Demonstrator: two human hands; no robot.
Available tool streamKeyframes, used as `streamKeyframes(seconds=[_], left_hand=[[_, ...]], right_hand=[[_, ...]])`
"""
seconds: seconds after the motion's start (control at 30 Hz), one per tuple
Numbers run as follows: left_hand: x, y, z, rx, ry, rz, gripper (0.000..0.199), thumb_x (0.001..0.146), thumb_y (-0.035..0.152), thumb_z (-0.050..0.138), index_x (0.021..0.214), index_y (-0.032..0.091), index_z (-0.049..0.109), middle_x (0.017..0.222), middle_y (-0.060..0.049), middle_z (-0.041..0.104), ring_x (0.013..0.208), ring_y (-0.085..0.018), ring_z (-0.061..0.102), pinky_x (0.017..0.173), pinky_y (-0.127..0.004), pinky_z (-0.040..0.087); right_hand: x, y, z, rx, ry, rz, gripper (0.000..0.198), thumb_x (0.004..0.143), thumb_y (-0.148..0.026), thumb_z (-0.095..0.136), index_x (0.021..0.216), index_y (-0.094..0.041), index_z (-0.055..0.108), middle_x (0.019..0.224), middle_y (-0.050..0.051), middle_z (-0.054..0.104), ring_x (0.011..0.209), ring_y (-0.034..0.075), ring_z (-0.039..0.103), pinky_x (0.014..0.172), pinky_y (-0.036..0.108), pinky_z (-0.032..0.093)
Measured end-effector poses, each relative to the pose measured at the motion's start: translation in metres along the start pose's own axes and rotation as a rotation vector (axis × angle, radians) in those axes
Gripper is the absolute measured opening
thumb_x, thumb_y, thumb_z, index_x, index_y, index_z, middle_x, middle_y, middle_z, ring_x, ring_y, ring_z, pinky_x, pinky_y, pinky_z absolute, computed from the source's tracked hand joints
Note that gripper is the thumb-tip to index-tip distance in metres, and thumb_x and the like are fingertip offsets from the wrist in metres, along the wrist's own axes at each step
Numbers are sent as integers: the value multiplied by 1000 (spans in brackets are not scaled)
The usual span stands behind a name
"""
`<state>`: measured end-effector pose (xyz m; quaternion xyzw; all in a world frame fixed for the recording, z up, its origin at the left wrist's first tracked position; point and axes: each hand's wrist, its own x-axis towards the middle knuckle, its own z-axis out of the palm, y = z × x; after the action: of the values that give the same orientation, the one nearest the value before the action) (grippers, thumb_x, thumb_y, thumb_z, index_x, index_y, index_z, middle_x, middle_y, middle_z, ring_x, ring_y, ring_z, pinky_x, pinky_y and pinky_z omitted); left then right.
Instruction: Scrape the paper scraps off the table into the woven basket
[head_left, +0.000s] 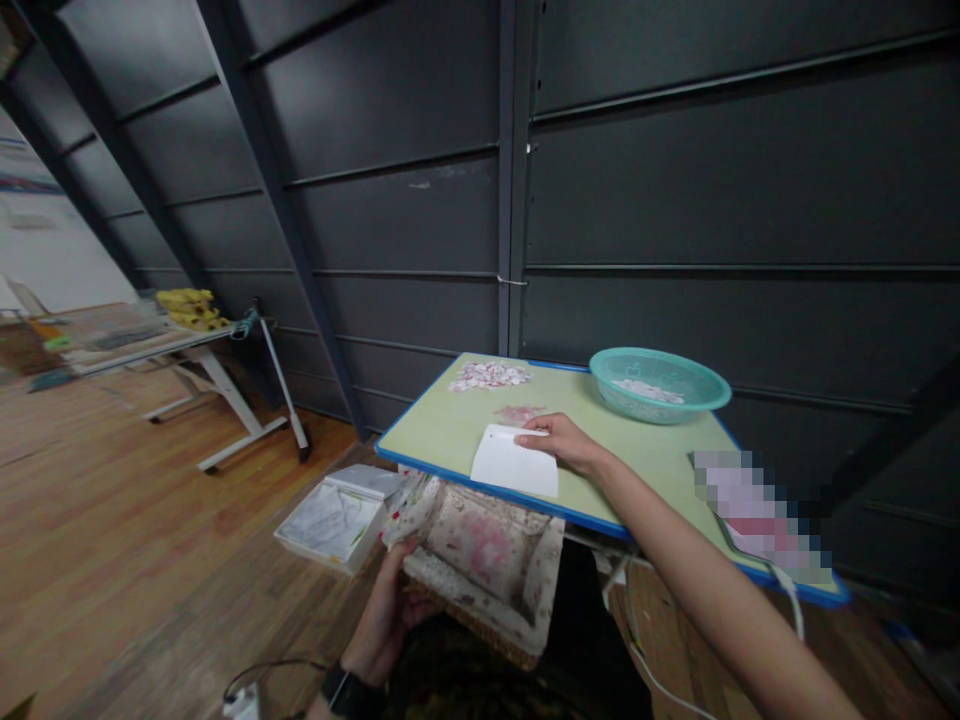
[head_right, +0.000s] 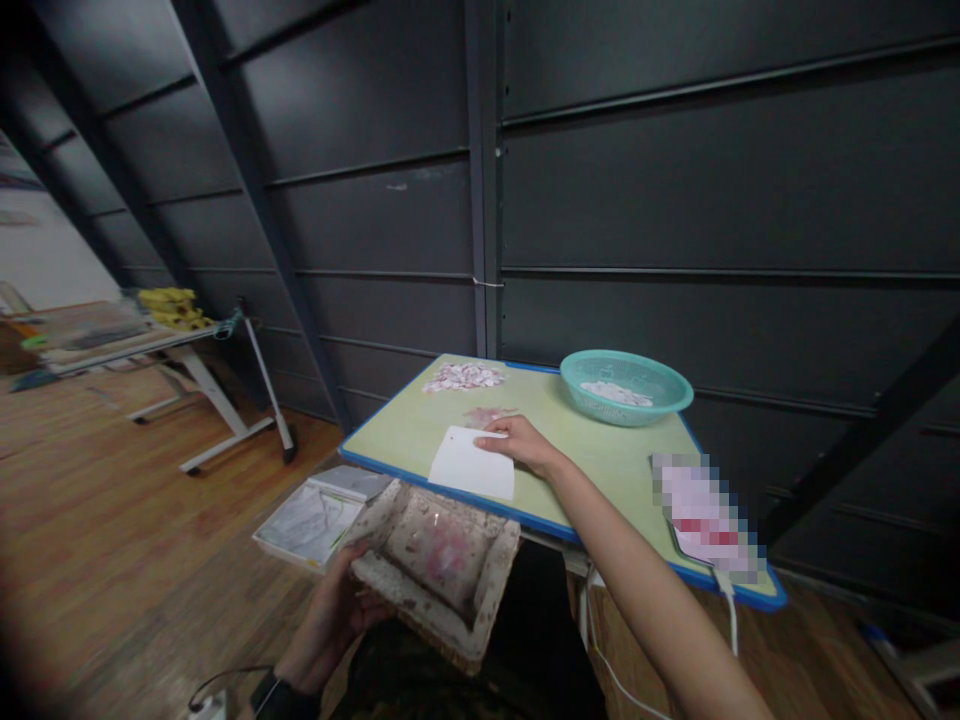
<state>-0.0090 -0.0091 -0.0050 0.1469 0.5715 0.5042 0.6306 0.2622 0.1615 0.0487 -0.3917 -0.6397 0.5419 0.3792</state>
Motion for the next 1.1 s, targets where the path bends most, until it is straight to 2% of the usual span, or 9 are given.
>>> streamKeyframes(seconds=[0.13,0.23,0.37,0.5,0.7,0.8,0.9,1.0,1.1], left_hand=[[-2,2,2,-4,18,-5,37,83,37,60,113,16,55,70,-4,68,58,-22,67,64,-40,59],[-1,2,2,-18,7,-13,33,83,36,61,108,16,55,70,-4,68,59,-22,67,64,-40,59],[2,0,0,-21,4,-12,36,83,38,61,110,16,55,70,-4,68,58,-23,67,65,-41,59],[6,-3,-4,-28,-29,1,45,81,39,64,119,18,53,79,-5,71,64,-24,69,69,-43,59],[13,-7,-9,-27,-57,-22,44,80,42,64,114,16,54,74,-4,69,66,-24,69,70,-42,59],[13,-7,-8,-42,-54,-33,45,81,42,63,117,18,53,74,-3,69,65,-24,69,69,-42,59],[14,-7,-8,-41,-57,-35,45,81,43,63,117,18,54,76,-3,69,65,-23,69,69,-42,60],[14,-7,-6,-44,-45,-33,44,81,42,64,116,17,55,74,-3,69,63,-22,68,67,-41,60],[13,-7,-4,-54,-14,-26,45,80,39,65,117,16,54,70,-3,68,59,-23,68,64,-41,60]], right_hand=[[1,-7,-3,37,104,-64,42,58,-47,83,77,-11,73,81,8,72,66,16,59,58,27,41],[-7,-19,1,-82,140,-96,41,63,-48,79,77,-11,72,76,8,71,61,16,58,54,26,40],[-44,-35,24,-476,235,-309,28,82,-43,63,80,-16,72,77,5,73,65,16,62,57,25,41],[-90,-34,48,-894,177,-539,25,95,-31,49,95,-18,71,77,4,74,56,12,62,57,23,38],[-101,-21,56,-1260,178,-664,30,99,-24,40,89,-17,67,55,1,64,45,11,57,50,26,28],[-100,-22,56,-1300,116,-664,30,98,-23,41,84,-17,66,56,1,66,45,11,58,50,26,29],[-101,-24,54,-1227,135,-669,28,97,-24,44,87,-18,69,61,2,69,49,12,61,51,25,33],[-90,-28,43,-1088,256,-650,28,96,-28,47,89,-19,72,69,3,73,53,13,65,54,23,39],[-56,-36,25,-926,481,-542,27,92,-33,51,94,-20,75,86,6,77,69,18,71,65,25,49]])
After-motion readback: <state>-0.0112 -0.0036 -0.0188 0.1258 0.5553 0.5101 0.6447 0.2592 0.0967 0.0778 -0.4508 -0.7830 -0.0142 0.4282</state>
